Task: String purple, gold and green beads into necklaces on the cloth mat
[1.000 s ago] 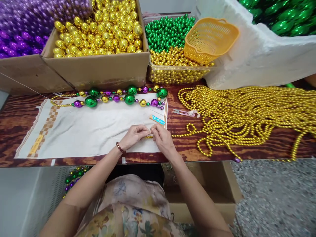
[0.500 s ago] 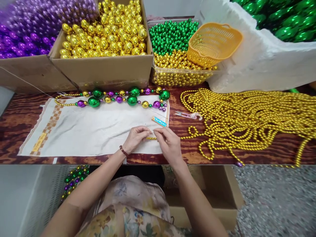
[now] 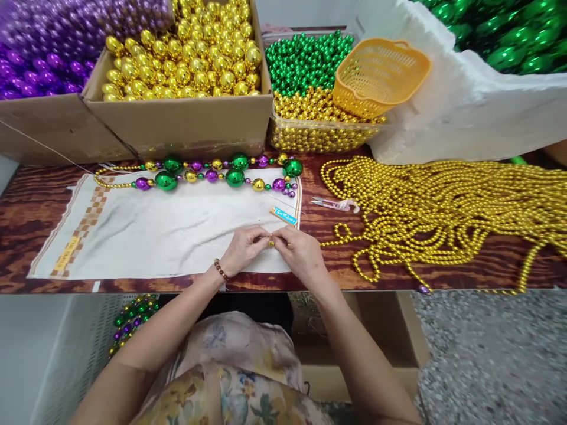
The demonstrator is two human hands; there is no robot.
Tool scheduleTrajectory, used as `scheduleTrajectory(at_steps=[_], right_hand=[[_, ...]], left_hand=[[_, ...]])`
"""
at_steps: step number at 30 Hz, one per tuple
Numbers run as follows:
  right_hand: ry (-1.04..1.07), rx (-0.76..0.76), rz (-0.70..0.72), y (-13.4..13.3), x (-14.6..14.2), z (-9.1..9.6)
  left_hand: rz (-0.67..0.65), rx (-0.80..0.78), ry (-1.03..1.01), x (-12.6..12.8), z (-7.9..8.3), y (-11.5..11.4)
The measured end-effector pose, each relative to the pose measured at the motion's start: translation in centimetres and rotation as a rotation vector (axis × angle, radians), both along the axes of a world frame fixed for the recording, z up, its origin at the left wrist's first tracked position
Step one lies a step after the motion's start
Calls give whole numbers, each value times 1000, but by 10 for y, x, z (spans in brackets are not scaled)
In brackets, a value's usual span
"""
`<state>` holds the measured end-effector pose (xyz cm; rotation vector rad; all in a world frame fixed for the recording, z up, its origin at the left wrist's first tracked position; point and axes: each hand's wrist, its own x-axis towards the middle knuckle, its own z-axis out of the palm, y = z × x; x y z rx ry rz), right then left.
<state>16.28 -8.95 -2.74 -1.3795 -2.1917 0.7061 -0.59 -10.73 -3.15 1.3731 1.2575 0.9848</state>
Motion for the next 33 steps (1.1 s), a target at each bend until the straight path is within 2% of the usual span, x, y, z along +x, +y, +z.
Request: scheduleTrajectory(at_steps=[2,4,8,11,15,20,23,28,30,33], right_hand=[[30,24,-76,-4,-5,-2],[229,-11,-180,-9,-12,-8],[928,-362,-353,-15,-28,-19],[1230,-568,-358,-13,-36,-20],[1336,-670,-337,-6,-33,-11],[1614,-801,-342,2,-21,-2],[1722,-811,-354,2,-19,2],[1558,-766,-339,3,-13,10],[1525,-799,-298,4,-8,14],[1585,-888,-259,4,-1,17]], left_hand=[[41,-6,18,3,0,0],[107,-94,-95,7,-1,1],[189,-297,-449,16,-4,4],[179,-318,-534,19,-2,4],[153,-273,-461,15,1,2],[97,-193,-347,9,1,-2],[63,-195,-350,10,3,0],[34,-182,-364,14,7,7],[7,-169,-344,16,8,8],[-79,-162,-292,15,9,8]])
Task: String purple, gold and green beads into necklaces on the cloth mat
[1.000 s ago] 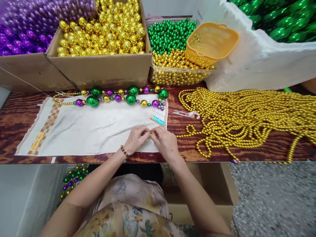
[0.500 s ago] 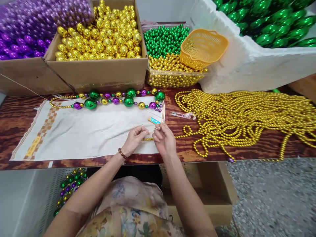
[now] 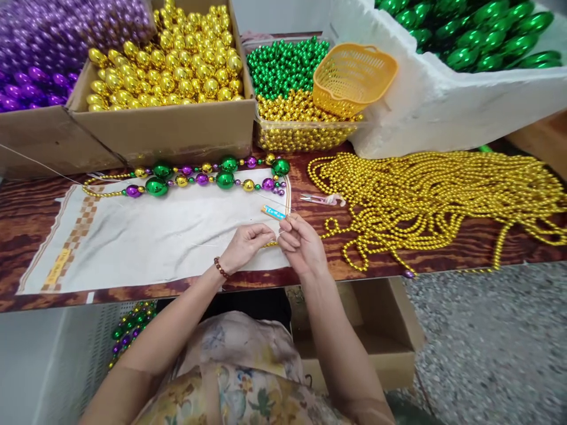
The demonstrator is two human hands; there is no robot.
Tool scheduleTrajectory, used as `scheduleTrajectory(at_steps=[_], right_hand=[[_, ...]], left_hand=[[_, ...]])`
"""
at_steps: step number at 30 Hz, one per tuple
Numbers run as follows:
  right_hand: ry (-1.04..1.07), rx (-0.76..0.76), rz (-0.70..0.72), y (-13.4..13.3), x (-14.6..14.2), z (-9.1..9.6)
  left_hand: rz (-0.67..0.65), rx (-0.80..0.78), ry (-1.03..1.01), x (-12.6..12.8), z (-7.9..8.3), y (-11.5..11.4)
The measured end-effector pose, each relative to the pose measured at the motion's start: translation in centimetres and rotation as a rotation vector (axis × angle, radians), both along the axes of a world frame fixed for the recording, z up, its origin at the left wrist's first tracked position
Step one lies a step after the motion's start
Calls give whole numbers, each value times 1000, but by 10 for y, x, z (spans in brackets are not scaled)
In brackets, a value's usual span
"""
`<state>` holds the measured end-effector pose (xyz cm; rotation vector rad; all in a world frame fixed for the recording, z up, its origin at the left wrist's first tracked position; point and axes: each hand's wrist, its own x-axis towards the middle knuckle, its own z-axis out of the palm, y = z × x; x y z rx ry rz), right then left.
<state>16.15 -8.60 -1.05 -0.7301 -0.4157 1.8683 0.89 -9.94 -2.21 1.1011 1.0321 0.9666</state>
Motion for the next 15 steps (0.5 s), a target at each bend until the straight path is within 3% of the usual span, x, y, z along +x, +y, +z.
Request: scheduleTrajectory(at_steps=[4,9,15], right_hand=[[74,-19,-9,-2,4,2],[-40,74,-19,2,1,-2],[-515,352,-136,12,11,-13]], left_hand=[[-104,-15,4,-4,2,-2],[-114,-92,-26,-4,5,2],[-15,24,-39,-10,16,6]])
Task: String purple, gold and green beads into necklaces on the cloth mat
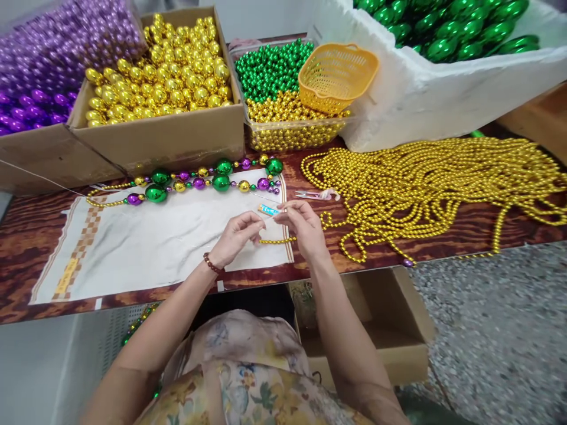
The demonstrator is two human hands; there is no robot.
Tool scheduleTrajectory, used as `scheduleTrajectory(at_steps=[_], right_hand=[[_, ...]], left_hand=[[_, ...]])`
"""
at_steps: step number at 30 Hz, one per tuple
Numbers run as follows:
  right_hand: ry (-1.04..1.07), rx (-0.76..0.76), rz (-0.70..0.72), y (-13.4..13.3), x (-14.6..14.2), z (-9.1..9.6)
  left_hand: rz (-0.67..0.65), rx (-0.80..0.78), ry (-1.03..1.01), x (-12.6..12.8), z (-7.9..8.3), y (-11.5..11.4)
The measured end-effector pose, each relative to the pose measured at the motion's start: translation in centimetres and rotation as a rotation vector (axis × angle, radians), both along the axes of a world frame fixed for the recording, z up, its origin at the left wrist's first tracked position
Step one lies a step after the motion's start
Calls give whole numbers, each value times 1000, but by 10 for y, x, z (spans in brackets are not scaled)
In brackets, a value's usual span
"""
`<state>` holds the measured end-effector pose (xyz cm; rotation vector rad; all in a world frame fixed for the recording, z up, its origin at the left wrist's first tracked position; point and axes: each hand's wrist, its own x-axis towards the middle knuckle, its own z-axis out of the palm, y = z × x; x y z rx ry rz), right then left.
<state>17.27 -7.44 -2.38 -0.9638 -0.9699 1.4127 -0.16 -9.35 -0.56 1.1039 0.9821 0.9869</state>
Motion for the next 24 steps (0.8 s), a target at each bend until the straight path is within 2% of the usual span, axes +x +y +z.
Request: scheduleTrajectory(at_steps=[5,10,13,15,19,21,24], right_hand=[[-324,241,327,-5,-14,-2],[-572,354,288,-12,-31,1],[-831,400,294,-18,-30,7],[-997,440,310,-22,-29,13],[-1235,478,385,-25,-31,21],[-1287,489,426,-24,-32,23],[-1287,503,465,-21,-29,22]], left_hand=[[139,158,2,-5,21,-1],[278,120,-89,-12,38,3],[275,140,128,-20,41,1],[180,220,429,-24,40,-3],[-131,440,1011,-29,34,-11],[-280,493,1145,-32,33,-11],[-499,432,1123,-40,40,-8]])
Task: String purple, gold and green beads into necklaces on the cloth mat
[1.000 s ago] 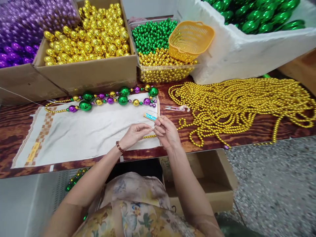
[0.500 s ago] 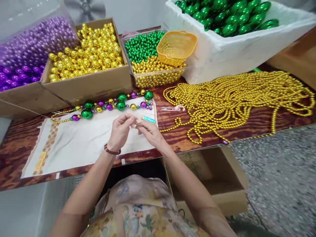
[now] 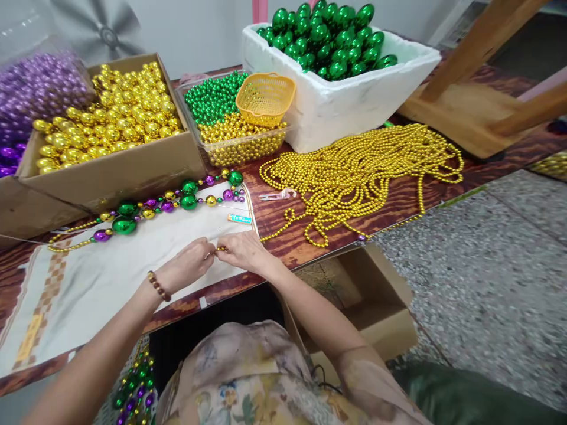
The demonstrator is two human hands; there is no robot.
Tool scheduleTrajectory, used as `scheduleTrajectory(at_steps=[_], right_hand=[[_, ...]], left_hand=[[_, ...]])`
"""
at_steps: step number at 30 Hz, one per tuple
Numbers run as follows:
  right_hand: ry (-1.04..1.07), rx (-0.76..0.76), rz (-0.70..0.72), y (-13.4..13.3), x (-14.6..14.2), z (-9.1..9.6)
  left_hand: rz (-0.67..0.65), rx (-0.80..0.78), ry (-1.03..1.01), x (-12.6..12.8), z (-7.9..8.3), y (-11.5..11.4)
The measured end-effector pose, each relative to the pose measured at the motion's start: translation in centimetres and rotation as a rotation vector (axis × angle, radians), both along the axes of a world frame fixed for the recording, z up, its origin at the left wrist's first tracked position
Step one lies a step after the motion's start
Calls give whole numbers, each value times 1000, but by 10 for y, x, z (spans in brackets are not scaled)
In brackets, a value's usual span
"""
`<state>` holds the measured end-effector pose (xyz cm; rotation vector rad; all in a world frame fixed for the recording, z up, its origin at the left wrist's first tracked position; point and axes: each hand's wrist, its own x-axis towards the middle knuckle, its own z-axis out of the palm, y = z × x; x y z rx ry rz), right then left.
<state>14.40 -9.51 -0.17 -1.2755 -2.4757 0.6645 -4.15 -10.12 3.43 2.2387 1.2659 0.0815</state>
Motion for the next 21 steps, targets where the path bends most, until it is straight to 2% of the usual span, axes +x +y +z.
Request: scheduleTrajectory(at_steps=[2,5,10,13,15,17,21], right_hand=[[20,1,42,3,6,-1],[8,54,103,10,24,-1],[-75,120,0,29,69,-5],[-92,145,-36,39,93,-11],[-104,192,-60,42,104,-14],[-110,246,-129,42,112,-13],[34,293,-232,45,126,7]], left_hand=[[-25,-136,-48,-7,10,3],[65,-273,-171,-20,28,4],[417,-249,-338,-65,56,-10],[553,-215,-452,-102,67,-27],[602,-228,-490,-121,68,-39],[624,-268,-495,-132,63,-47],[615,-325,-586,-129,41,-43]])
